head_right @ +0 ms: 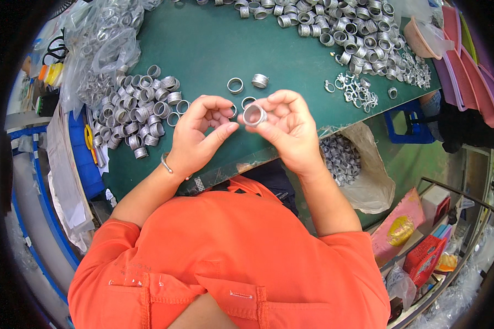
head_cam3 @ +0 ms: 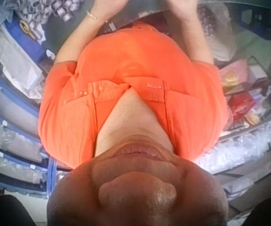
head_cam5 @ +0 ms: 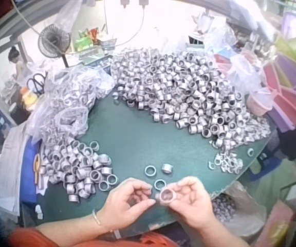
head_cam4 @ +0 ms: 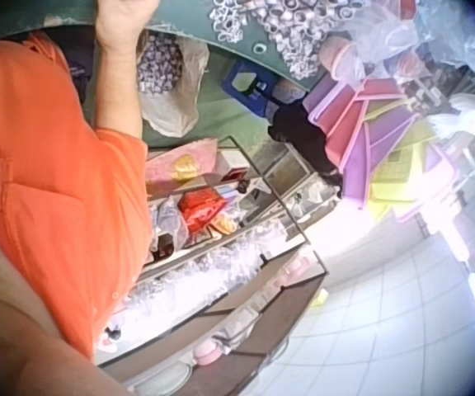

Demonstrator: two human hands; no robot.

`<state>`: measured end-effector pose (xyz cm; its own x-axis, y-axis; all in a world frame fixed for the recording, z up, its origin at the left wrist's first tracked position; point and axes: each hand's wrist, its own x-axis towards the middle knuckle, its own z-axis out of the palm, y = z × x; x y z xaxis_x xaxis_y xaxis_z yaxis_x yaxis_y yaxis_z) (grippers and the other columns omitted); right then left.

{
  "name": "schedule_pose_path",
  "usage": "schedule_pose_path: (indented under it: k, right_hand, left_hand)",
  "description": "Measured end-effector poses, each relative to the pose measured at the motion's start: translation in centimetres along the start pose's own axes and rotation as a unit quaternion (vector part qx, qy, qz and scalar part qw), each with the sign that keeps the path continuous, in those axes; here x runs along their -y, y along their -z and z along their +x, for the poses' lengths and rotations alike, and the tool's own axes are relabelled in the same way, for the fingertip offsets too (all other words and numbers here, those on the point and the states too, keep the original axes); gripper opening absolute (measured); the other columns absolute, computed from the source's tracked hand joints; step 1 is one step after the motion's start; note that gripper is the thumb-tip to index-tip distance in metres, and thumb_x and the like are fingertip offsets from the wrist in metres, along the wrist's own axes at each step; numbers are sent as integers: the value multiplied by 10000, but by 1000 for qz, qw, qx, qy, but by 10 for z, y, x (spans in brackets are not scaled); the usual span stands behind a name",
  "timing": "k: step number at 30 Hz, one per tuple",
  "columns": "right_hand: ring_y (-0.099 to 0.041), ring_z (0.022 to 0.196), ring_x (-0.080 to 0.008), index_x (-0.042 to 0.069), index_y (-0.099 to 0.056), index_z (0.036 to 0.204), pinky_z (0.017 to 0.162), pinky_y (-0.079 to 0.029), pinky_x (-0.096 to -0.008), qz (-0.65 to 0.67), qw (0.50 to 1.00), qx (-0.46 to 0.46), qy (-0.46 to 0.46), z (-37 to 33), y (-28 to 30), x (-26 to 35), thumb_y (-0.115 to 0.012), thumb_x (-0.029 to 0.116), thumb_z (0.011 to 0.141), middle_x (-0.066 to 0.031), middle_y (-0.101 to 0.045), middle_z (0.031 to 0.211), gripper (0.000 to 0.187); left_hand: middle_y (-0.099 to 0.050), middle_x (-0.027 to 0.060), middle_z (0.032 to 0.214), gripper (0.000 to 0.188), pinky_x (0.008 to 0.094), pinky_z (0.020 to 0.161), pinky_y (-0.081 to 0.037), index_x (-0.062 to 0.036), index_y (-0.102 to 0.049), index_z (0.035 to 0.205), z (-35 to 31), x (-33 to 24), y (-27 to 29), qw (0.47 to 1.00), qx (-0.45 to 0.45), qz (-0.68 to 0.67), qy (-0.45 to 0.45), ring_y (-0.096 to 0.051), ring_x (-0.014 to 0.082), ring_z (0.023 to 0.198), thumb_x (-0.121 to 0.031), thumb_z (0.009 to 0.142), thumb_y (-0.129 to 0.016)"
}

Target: The person picks up metal rings from a pile on a table, turns them over in their hands, and places them into different groups or bags.

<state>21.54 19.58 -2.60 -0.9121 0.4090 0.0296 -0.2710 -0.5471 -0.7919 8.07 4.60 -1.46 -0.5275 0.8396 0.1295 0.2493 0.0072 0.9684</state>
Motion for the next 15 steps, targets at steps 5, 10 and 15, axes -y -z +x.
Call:
schedule_pose_path:
  k: [5,10,15]
  right_hand:
    - [-650,871,-230,66,-409,1213,705,-531,-310,95,993,21,-73,-4,2,-7,-416,247,1024,-205,-625,1054,262]
    - [-616,765,-166,33,-523,1069,639,-492,-287,-251,958,-6,-137,-3,-26,-4,-479,144,990,-92,-618,833,143]
    - [-593,884,-317,10,-617,949,785,-478,-382,-657,717,-98,210,50,11,-7,-664,46,805,-142,-604,891,156]
  left_hand:
    - [-545,85,1126,424,236,668,-480,-35,-561,1161,0,-10,3,989,14,60,-132,-586,117,809,-25,779,-746]
    - [-665,117,979,189,307,744,-525,-14,-659,921,-2,-14,5,970,3,117,-212,-639,229,919,39,749,-718]
    - [-673,98,927,148,327,759,-515,-16,-652,910,9,3,79,901,-178,354,-174,-644,252,887,30,774,-688]
